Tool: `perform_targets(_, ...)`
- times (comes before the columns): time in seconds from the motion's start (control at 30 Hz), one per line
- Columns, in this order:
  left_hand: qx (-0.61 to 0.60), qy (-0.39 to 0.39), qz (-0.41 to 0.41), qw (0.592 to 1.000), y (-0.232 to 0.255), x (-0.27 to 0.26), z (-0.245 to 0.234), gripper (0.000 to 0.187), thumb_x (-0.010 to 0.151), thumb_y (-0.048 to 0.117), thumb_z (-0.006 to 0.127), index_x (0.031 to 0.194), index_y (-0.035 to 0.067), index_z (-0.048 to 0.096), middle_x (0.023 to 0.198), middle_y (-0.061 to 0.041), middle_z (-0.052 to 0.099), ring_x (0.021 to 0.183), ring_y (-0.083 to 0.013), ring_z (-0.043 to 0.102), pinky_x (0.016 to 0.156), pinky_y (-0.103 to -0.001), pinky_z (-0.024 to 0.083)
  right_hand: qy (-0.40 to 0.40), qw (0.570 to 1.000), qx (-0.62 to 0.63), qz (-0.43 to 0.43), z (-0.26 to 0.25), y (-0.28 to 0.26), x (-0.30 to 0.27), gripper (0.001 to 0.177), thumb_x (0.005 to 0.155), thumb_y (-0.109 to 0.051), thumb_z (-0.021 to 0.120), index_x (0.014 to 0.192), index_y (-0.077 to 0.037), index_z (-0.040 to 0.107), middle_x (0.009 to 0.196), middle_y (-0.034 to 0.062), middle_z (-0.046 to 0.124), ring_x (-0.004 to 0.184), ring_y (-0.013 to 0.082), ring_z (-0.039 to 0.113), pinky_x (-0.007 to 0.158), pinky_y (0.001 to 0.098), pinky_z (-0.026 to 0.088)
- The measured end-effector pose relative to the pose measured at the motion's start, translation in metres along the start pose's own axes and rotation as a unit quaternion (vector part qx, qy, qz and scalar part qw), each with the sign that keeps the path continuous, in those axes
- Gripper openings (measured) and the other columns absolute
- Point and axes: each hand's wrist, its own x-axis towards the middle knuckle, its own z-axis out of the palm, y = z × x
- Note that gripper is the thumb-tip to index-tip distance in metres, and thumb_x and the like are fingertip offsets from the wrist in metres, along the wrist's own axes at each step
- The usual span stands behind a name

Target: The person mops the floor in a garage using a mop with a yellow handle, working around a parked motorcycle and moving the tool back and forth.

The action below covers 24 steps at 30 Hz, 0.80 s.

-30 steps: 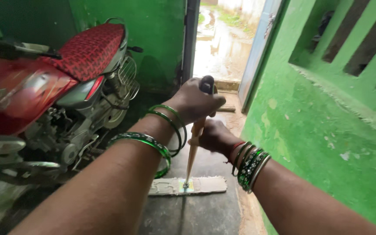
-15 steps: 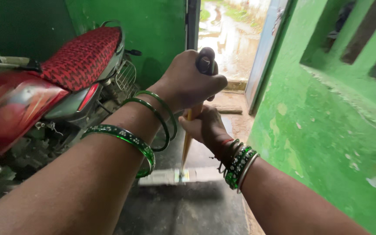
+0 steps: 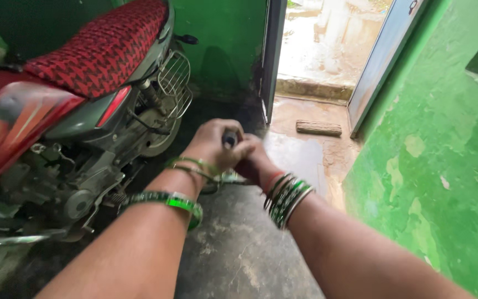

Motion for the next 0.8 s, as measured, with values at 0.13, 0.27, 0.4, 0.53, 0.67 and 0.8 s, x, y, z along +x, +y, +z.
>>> perform_targets(0.13, 0.008, -0.010, -0.052, 0.999, 0.000, -0.002, 0.010, 0.026, 0.075, 0.038, 0.081, 0.090, 0.017, 0.079, 0.094, -0.011, 0.077, 0.083, -0.0256, 0.077, 0.080, -0.035, 0.061, 0.046, 0.822, -0.536, -0.188, -0.002, 0.020, -0.029, 0.034, 0.087, -0.004, 0.073, 0.115, -0.007, 0.054, 0.092, 0.0041, 0.064, 0.084, 0.0108, 0.058, 0.067, 0.0289, 0.055)
perform_targets(0.27, 0.053, -0.011, -0.069, 0.996, 0.014, 0.009, 0.005, 0.026, 0.074, 0.043, 0.079, 0.091, 0.023, 0.081, 0.099, -0.010, 0.078, 0.091, -0.0264, 0.075, 0.085, -0.035, 0.059, -0.034, 0.982, -0.122, -0.139, 0.005, 0.009, -0.008, 0.027, 0.095, -0.006, 0.061, 0.121, -0.011, 0.054, 0.096, 0.0022, 0.064, 0.086, 0.0111, 0.063, 0.070, 0.0270, 0.056)
perform_targets(0.4, 0.074, -0.031, -0.080, 0.994, 0.017, 0.014, -0.004, 0.025, 0.074, 0.042, 0.079, 0.093, 0.025, 0.081, 0.104, -0.009, 0.077, 0.095, -0.0267, 0.075, 0.089, -0.034, 0.059, 0.032, 0.916, -0.382, -0.121, 0.013, 0.000, -0.008, 0.034, 0.087, -0.005, 0.071, 0.117, -0.013, 0.058, 0.095, -0.0010, 0.065, 0.085, 0.0076, 0.060, 0.069, 0.0261, 0.055)
perform_targets(0.53, 0.104, -0.032, -0.092, 0.990, 0.019, -0.008, -0.003, 0.030, 0.071, 0.045, 0.081, 0.095, 0.027, 0.081, 0.110, -0.008, 0.075, 0.100, -0.0284, 0.073, 0.093, -0.035, 0.057, 0.075, 0.847, -0.522, -0.068, 0.033, -0.009, -0.037, 0.021, 0.075, -0.009, 0.077, 0.095, -0.010, 0.070, 0.083, 0.0032, 0.073, 0.077, 0.0106, 0.065, 0.064, 0.0307, 0.057)
perform_targets(0.67, 0.103, -0.060, -0.094, 0.988, 0.029, -0.027, -0.014, 0.031, 0.070, 0.045, 0.077, 0.097, 0.029, 0.081, 0.111, -0.006, 0.076, 0.104, -0.0267, 0.073, 0.096, -0.035, 0.056, 0.078, 0.690, -0.717, -0.054, 0.055, -0.020, -0.059, 0.021, 0.074, -0.022, 0.080, 0.089, -0.009, 0.072, 0.082, 0.0079, 0.075, 0.081, 0.0189, 0.073, 0.072, 0.0334, 0.056)
perform_targets(0.8, 0.110, -0.064, -0.113, 0.985, 0.047, -0.035, -0.038, 0.034, 0.072, 0.046, 0.075, 0.103, 0.035, 0.081, 0.114, -0.007, 0.075, 0.106, -0.0304, 0.071, 0.097, -0.037, 0.055, 0.075, 0.659, -0.745, -0.068, 0.087, -0.038, -0.070, 0.027, 0.076, -0.031, 0.077, 0.094, -0.012, 0.071, 0.085, 0.0078, 0.075, 0.085, 0.0249, 0.074, 0.077, 0.0352, 0.057)
